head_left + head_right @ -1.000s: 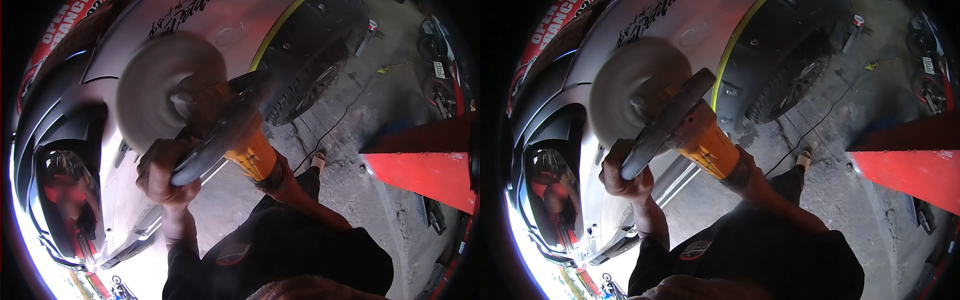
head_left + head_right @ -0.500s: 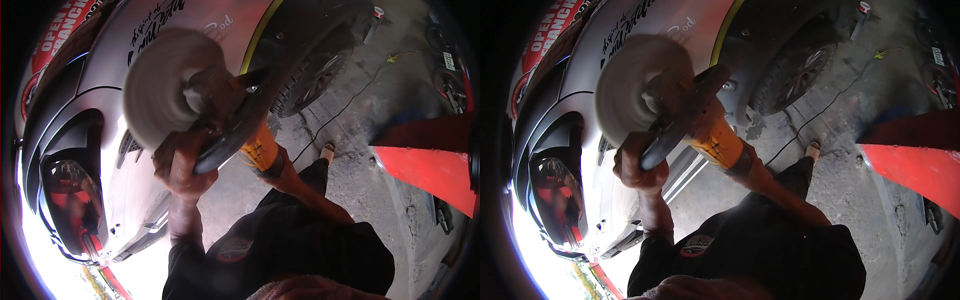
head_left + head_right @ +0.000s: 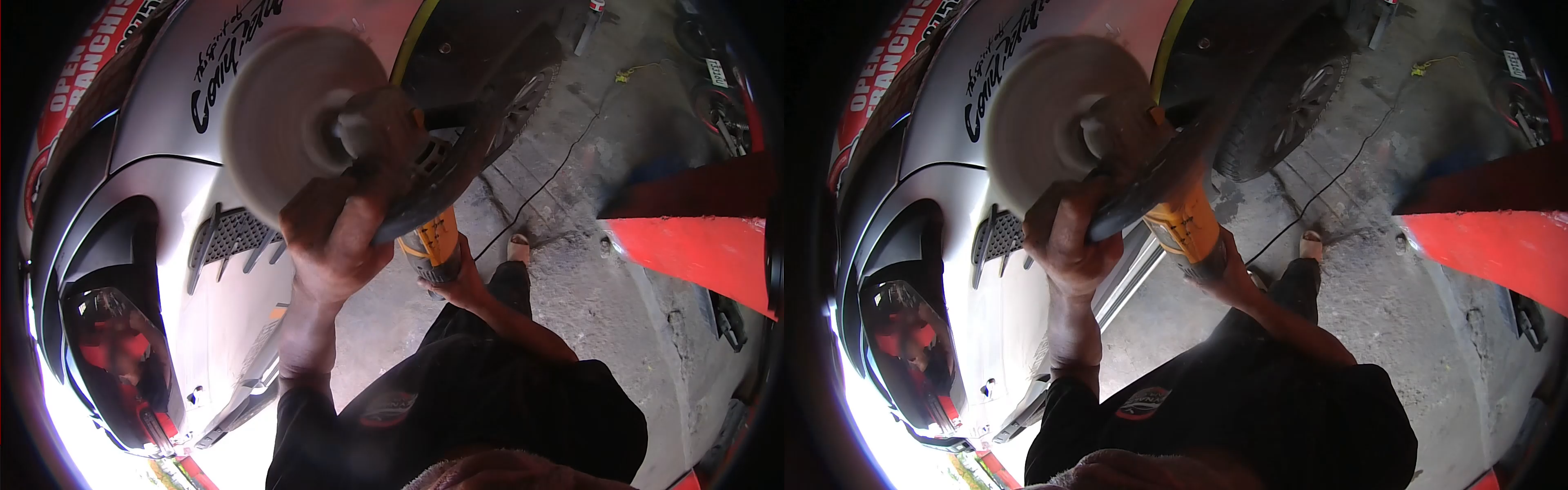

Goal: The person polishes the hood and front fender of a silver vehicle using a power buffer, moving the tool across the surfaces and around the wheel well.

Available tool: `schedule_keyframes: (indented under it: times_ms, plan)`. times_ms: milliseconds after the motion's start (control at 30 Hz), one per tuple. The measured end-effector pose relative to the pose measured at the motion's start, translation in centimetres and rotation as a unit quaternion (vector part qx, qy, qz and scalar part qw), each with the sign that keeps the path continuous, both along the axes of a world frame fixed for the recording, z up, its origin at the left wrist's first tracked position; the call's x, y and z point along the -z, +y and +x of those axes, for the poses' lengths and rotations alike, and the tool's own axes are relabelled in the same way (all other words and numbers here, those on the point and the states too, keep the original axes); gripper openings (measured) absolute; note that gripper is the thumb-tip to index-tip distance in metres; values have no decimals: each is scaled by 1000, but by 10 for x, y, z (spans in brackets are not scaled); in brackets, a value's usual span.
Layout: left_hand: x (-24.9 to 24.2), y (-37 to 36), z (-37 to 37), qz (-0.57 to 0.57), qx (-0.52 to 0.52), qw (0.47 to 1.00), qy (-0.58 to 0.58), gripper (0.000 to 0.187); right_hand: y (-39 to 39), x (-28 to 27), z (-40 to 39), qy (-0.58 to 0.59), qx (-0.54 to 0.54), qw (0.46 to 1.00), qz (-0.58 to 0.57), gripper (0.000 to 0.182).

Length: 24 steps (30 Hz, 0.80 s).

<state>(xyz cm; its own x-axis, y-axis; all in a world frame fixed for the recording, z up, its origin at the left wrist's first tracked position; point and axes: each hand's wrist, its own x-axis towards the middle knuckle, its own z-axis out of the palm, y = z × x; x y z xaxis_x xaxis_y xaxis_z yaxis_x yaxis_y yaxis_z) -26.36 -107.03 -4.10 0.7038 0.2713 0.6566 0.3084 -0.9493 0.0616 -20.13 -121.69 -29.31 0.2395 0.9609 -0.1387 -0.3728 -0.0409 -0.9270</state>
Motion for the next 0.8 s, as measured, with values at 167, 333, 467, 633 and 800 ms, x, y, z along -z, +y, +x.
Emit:
schedule_keyframes:
  times_ms: [167,333,467,633,800]
  plan:
    - [-1,1,44,2,-17,1000,5,42,2,0,22,15,2,999,-37,106]
    - [24,-24,21,-8,-88,996,18,27,-24,18,27,-69,-50,996,9,107]
    - [48,-46,-14,-23,-110,993,37,21,-41,51,5,-21,-104,994,14,106]
    - [45,-49,-31,-25,-92,994,58,23,-43,62,-20,-3,-107,993,47,109]
    - [12,-17,7,18,-39,998,36,28,-4,-17,19,-131,-88,986,53,102]
